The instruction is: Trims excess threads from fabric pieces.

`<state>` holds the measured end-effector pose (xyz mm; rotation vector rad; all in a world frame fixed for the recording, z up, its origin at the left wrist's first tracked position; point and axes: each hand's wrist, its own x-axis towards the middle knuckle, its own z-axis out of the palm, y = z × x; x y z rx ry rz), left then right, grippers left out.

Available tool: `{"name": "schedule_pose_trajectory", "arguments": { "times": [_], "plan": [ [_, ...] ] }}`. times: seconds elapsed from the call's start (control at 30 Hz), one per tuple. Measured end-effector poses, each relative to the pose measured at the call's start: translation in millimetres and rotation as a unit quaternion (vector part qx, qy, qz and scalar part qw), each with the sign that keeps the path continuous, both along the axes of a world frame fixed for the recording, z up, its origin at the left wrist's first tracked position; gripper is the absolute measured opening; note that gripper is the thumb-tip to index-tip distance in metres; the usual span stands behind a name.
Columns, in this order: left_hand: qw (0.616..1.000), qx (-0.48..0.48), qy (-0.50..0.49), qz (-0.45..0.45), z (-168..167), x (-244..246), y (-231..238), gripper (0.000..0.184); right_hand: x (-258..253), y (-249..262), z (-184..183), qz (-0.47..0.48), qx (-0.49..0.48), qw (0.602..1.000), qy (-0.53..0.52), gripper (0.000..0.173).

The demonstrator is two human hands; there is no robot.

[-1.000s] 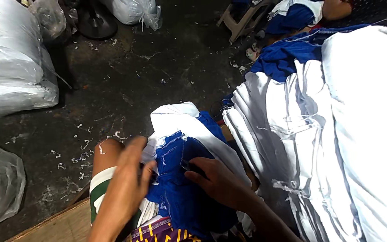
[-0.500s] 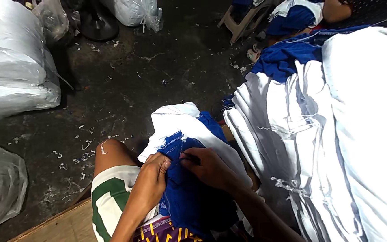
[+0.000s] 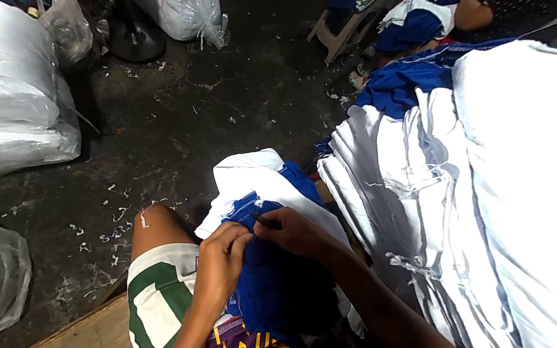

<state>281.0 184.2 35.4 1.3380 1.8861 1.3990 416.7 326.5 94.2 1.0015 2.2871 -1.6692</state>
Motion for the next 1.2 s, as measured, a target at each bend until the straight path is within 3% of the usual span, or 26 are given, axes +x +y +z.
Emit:
{"name": "schedule_pose_trajectory", "arguments": {
  "times": [0.13, 0.23, 0.27, 0.33, 0.37, 0.43, 0.47, 0.67, 0.8, 0.87, 0.93, 1.07, 1.2],
  "plan": [
    [0.996, -0.032, -0.074, -0.026, -2, -5, -3, 0.019, 7, -3, 0, -0.004, -0.004, 1.0, 0.017, 0.022],
    [0.985, -0.047, -0.163, -0.04, 1, -14, -7, 0.009, 6, -3, 0, -0.005, 0.003, 1.0, 0.015, 0.022],
    [0.983, -0.047, -0.17, -0.052, 1, -17, -8, 0.017, 5, -4, 0, -0.006, 0.005, 1.0, 0.012, 0.022],
    [0.985, -0.051, -0.142, -0.083, 1, -18, -8, 0.04, 4, -4, 0, -0.004, 0.01, 1.0, 0.011, 0.022],
    [0.987, -0.054, -0.116, -0.092, 2, -16, -7, 0.04, 4, -4, 0, -0.002, 0.011, 1.0, 0.012, 0.022],
    [0.994, -0.052, -0.052, -0.077, 2, -12, -4, 0.017, 3, -4, 1, 0.002, 0.008, 1.0, 0.009, 0.021],
    [0.996, -0.05, -0.028, -0.067, 2, -11, -2, 0.015, 4, -4, 1, 0.002, 0.007, 1.0, 0.009, 0.021],
    [0.994, -0.08, -0.052, -0.062, 6, -13, -3, 0.021, 7, -6, 0, -0.014, 0.022, 0.999, 0.027, 0.021],
    [0.989, -0.096, -0.08, -0.082, 10, -17, -6, 0.011, 6, -7, -3, -0.019, 0.023, 0.999, 0.044, 0.019],
    [0.989, -0.096, -0.064, -0.096, 10, -16, -5, 0.023, 7, -7, -4, -0.019, 0.024, 0.998, 0.051, 0.019],
    [0.992, -0.078, -0.025, -0.097, 8, -15, -2, 0.012, 7, -7, -5, -0.018, 0.028, 0.998, 0.052, 0.02],
    [0.995, -0.071, -0.001, -0.073, 5, -14, 1, 0.016, 6, -9, -2, -0.028, 0.031, 0.998, 0.041, 0.02],
    [0.992, -0.093, -0.033, -0.079, 10, -15, -1, 0.016, 6, -26, 12, -0.076, 0.182, 0.98, 0.005, 0.027]
  ]
}}
